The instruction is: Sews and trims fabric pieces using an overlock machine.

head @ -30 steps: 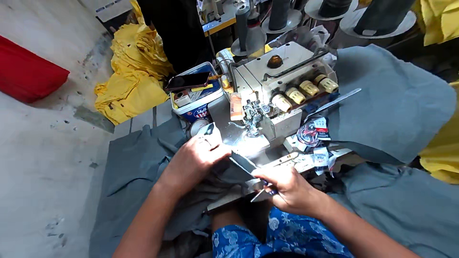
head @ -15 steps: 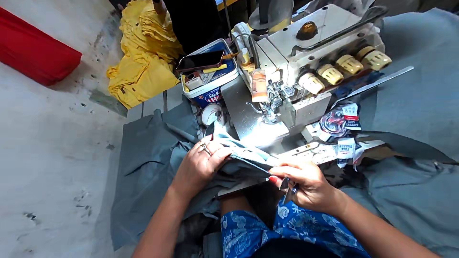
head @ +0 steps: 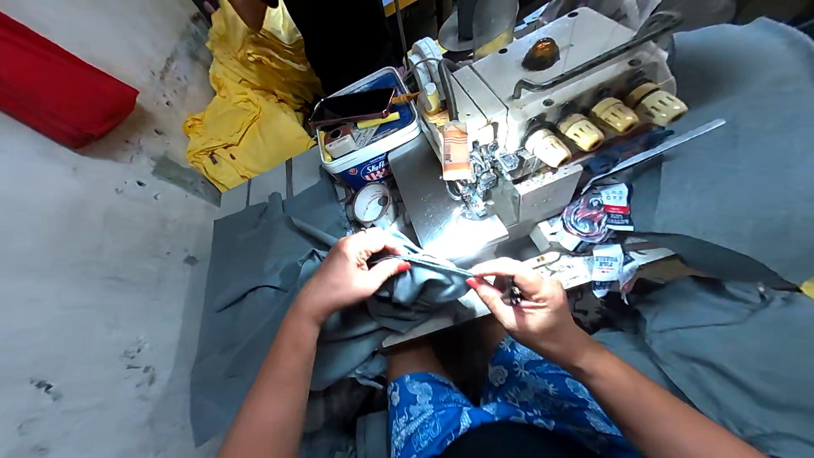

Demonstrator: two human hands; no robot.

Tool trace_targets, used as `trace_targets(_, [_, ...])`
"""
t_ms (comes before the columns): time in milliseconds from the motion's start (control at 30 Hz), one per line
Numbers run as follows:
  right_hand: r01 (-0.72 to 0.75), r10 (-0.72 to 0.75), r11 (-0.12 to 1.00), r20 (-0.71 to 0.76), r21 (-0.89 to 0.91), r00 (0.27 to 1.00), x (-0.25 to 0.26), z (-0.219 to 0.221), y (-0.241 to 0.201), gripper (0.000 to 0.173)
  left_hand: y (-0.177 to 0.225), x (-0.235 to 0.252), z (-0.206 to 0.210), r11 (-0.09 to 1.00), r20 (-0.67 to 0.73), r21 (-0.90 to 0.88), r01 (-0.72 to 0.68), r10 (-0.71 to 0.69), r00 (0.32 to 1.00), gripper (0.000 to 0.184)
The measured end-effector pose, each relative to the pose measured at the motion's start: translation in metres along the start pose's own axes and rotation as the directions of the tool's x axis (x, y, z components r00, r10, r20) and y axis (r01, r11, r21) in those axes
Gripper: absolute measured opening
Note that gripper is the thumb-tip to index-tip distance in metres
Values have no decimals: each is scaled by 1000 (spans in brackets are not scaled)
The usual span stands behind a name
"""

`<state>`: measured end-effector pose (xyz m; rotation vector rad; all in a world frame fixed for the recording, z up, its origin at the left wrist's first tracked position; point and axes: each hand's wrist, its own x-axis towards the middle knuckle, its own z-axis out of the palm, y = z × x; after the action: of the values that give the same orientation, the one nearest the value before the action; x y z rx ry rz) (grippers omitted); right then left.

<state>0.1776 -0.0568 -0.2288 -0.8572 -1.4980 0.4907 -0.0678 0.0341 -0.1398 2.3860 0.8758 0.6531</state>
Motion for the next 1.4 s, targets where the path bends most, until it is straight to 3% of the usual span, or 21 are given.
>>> trace_targets(133, [-35,28,986,-46,-164,999,10,5,6,17,7,10,14,923,-93,350,157,-132,987,15])
trace_targets(200, [-16,10,973,-26,-232,1000,17,5,3,17,30,12,25,896,-185,418,150,-78,980,31])
trace_targets(267, [21,-19,970,10,-244,1000,22,4,-3,18,49,10,37,948,-156,312,59,-10,988,42])
trace_targets(367, [59,-55,970,23,-236,998,26,5,-9,19,46,11,47,968,-54,247,-46,62,997,23])
trace_targets(467, [49,-51,970,-3,-236,999,32,7,-11,19,45,21,35,976,-9,214,-49,52,999,22])
trace_targets(667, [-32,10,890,-51,-455,999,29,3,12,32,45,72,-29,985,-190,164,51,-20,982,15])
trace_targets(800, [21,-45,909,-48,-417,998,18,1,24,29,38,103,-44,998,-269,18,54,-47,962,21])
trace_targets(1067, [61,-92,950,-88,-306,992,16,4,32,26,43,120,-39,999,-251,-9,52,-53,967,17])
trace_targets(1267, [56,-98,944,-113,-326,989,13,4,34,26,50,91,-16,970,-126,238,-36,68,990,19])
trace_targets(1333, [-24,-1,959,-89,-281,996,15,-1,24,27,57,62,-10,977,-131,214,20,8,991,30])
trace_targets(1400, [-110,101,975,-59,-194,993,21,-9,10,22,61,32,-6,992,-157,123,-35,54,986,30])
